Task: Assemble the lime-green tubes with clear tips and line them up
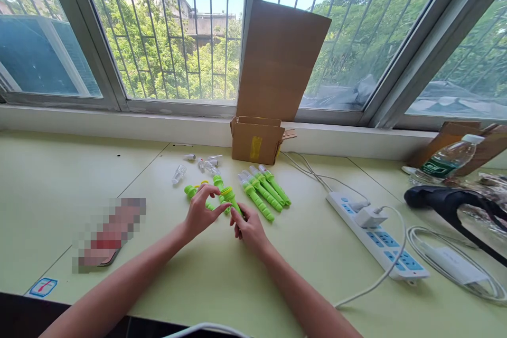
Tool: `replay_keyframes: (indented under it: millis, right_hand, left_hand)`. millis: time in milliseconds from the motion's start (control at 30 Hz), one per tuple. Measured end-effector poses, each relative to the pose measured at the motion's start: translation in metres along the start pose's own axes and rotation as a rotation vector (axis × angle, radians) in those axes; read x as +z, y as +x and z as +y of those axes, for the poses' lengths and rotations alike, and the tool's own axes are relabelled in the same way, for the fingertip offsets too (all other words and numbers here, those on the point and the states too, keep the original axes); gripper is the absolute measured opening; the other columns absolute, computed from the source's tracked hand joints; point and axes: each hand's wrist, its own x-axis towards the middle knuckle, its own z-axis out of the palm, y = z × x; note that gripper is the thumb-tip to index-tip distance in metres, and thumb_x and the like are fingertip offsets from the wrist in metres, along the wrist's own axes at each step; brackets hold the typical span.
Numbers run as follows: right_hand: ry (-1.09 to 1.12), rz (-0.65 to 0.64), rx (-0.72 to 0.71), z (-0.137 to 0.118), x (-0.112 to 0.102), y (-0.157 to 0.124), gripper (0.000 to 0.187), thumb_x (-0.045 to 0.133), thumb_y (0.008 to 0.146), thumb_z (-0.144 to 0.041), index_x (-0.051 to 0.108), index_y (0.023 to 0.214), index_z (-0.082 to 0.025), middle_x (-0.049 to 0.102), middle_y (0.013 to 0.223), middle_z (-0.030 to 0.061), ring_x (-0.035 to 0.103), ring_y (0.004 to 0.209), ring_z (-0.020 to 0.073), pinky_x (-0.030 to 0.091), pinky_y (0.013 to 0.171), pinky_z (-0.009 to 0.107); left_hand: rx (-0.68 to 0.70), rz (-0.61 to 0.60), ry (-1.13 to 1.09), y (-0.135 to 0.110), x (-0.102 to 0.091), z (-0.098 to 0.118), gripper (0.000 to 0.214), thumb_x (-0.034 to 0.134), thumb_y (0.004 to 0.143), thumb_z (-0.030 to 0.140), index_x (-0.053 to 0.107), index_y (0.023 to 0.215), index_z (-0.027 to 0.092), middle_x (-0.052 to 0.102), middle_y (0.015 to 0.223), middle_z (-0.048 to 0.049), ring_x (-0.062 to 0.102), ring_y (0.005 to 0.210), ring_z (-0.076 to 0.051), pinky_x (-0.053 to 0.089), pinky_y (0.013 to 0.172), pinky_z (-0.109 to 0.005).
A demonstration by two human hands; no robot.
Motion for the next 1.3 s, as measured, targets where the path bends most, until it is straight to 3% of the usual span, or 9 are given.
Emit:
replay_keyframes:
  millis: [300, 467, 667, 1300]
  right_hand:
    - [-0.270, 0.167, -0.154, 0.0052, -0.0053, 0.0027, 0.036, 0.062, 0.076, -0.047, 0.063, 0.098, -0.019, 0.063, 0.077, 0.0043, 0.056, 0.068, 0.0193, 0.041, 0.055, 0.026]
    - [-0.240, 0.146, -0.147, 0.0069, -0.0041, 0.0024, 0.029, 0.063, 0.076, -0.045, 0.062, 0.087, -0.018, 0.059, 0.067, 0.0006, 0.050, 0.057, 0.0141, 0.037, 0.050, 0.025]
    - [-0.044, 0.033, 0.031, 0.0050, 0.0008, -0.0003, 0.032, 0.057, 0.079, -0.051, 0.055, 0.080, -0.020, 0.040, 0.046, -0.0080, 0.030, 0.033, 0.0065, 0.024, 0.033, 0.021]
    - [0.149, -0.023, 0.135, 0.0030, 0.0011, 0.0008, 0.033, 0.060, 0.077, -0.050, 0.051, 0.077, -0.019, 0.046, 0.046, -0.0085, 0.031, 0.029, 0.0034, 0.021, 0.028, 0.017]
  left_hand:
    - [0.018, -0.022, 0.010, -0.0038, 0.0018, -0.0002, 0.025, 0.069, 0.073, 0.034, 0.052, 0.084, 0.021, 0.060, 0.076, -0.0011, 0.053, 0.072, -0.015, 0.045, 0.072, -0.031]
    - [0.014, -0.033, 0.007, -0.0034, 0.0019, 0.0006, 0.025, 0.069, 0.073, 0.035, 0.052, 0.085, 0.021, 0.059, 0.078, -0.0010, 0.053, 0.073, -0.016, 0.045, 0.072, -0.031]
    - [-0.004, -0.025, -0.006, -0.0013, 0.0020, 0.0030, 0.024, 0.070, 0.073, 0.033, 0.052, 0.083, 0.021, 0.060, 0.077, -0.0011, 0.052, 0.072, -0.015, 0.044, 0.073, -0.031]
    - [0.015, -0.026, -0.022, 0.0001, 0.0035, 0.0010, 0.019, 0.066, 0.076, 0.029, 0.051, 0.085, 0.020, 0.060, 0.081, -0.0024, 0.053, 0.077, -0.016, 0.045, 0.073, -0.031]
